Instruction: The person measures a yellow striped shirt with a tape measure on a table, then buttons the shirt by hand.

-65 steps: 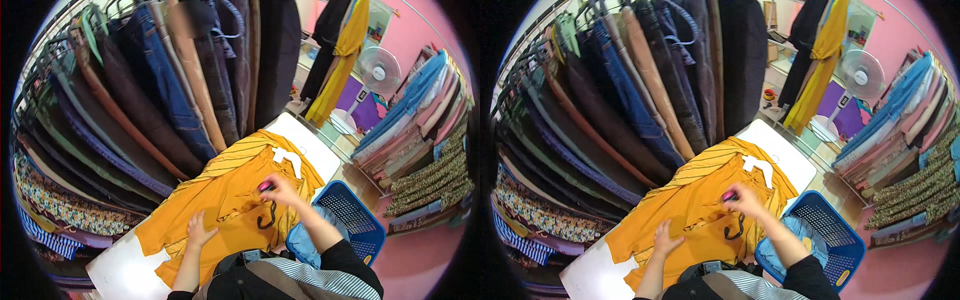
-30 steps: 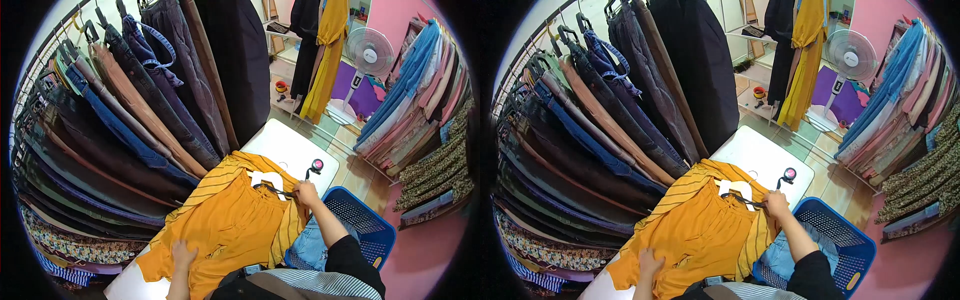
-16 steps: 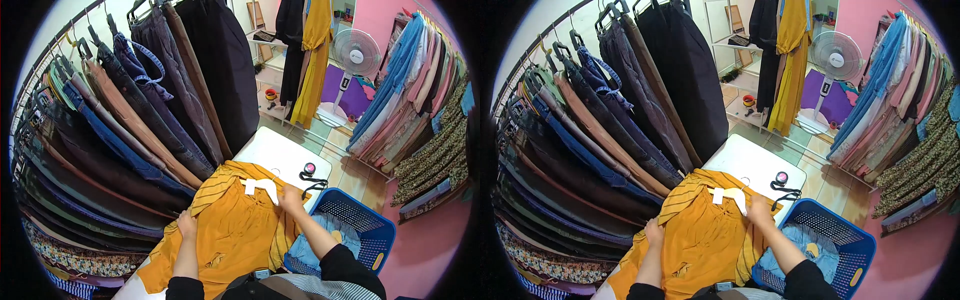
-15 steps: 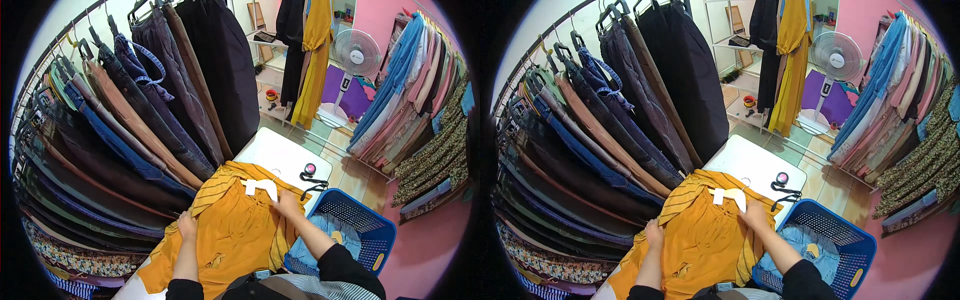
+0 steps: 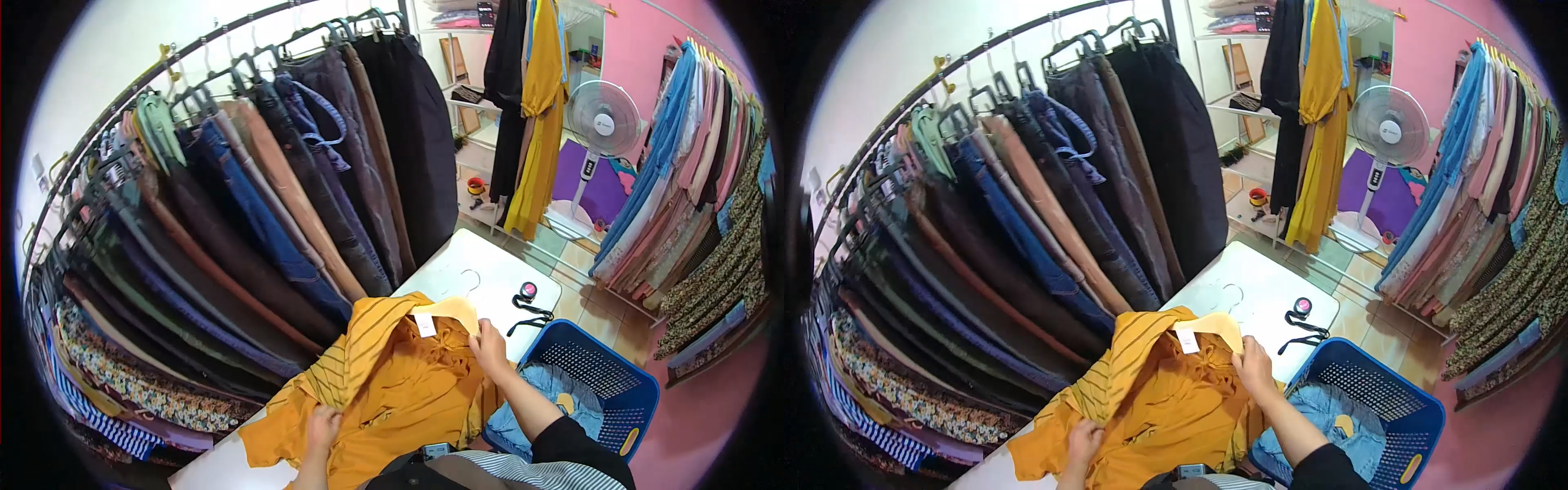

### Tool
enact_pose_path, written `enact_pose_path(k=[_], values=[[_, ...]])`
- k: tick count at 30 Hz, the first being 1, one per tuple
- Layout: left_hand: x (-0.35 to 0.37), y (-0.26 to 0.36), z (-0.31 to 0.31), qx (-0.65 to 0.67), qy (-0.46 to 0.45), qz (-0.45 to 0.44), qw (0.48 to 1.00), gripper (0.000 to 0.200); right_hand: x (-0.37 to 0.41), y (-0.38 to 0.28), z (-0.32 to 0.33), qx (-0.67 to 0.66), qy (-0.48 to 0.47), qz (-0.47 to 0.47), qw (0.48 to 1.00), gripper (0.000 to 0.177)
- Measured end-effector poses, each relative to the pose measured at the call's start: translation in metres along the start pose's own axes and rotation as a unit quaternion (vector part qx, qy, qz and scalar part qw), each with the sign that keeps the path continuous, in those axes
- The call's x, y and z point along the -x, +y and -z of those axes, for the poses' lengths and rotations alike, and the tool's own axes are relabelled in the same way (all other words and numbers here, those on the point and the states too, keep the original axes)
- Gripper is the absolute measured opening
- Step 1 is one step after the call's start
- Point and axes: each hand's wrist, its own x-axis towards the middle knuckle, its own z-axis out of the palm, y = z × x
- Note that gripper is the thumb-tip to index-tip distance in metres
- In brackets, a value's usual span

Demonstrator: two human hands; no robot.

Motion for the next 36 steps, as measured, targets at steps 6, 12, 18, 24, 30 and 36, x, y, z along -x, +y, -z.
enact_pose_path(k=[6, 12, 18, 24, 30, 36], values=[[0.081, -0.019, 0.008, 0.056, -0.062, 0.024, 0.996, 0.009, 0.049, -0.086, 0.04, -0.048, 0.03, 0.237, 0.97, 0.035], [0.101, 0.022, 0.13, 0.047, 0.347, 0.087, 0.932, 0.037, 0.112, -0.157, 0.049, -0.099, 0.023, 0.371, 0.923, 0.036], [0.167, 0.045, 0.224, -0.015, 0.202, -0.017, 0.979, 0.059, 0.187, -0.224, 0.048, -0.116, 0.007, 0.478, 0.871, 0.031], [0.275, 0.015, 0.218, 0.06, 0.183, 0.091, 0.977, 0.038, 0.246, -0.261, 0.047, -0.153, -0.02, 0.508, 0.847, 0.03], [0.361, 0.053, 0.239, 0.115, 0.25, 0.123, 0.954, 0.029, 0.285, -0.278, 0.058, -0.2, -0.073, 0.534, 0.818, 0.031], [0.448, 0.088, 0.218, 0.204, 0.26, 0.212, 0.92, 0.023, 0.318, -0.26, 0.08, -0.223, -0.181, 0.532, 0.797, 0.033]])
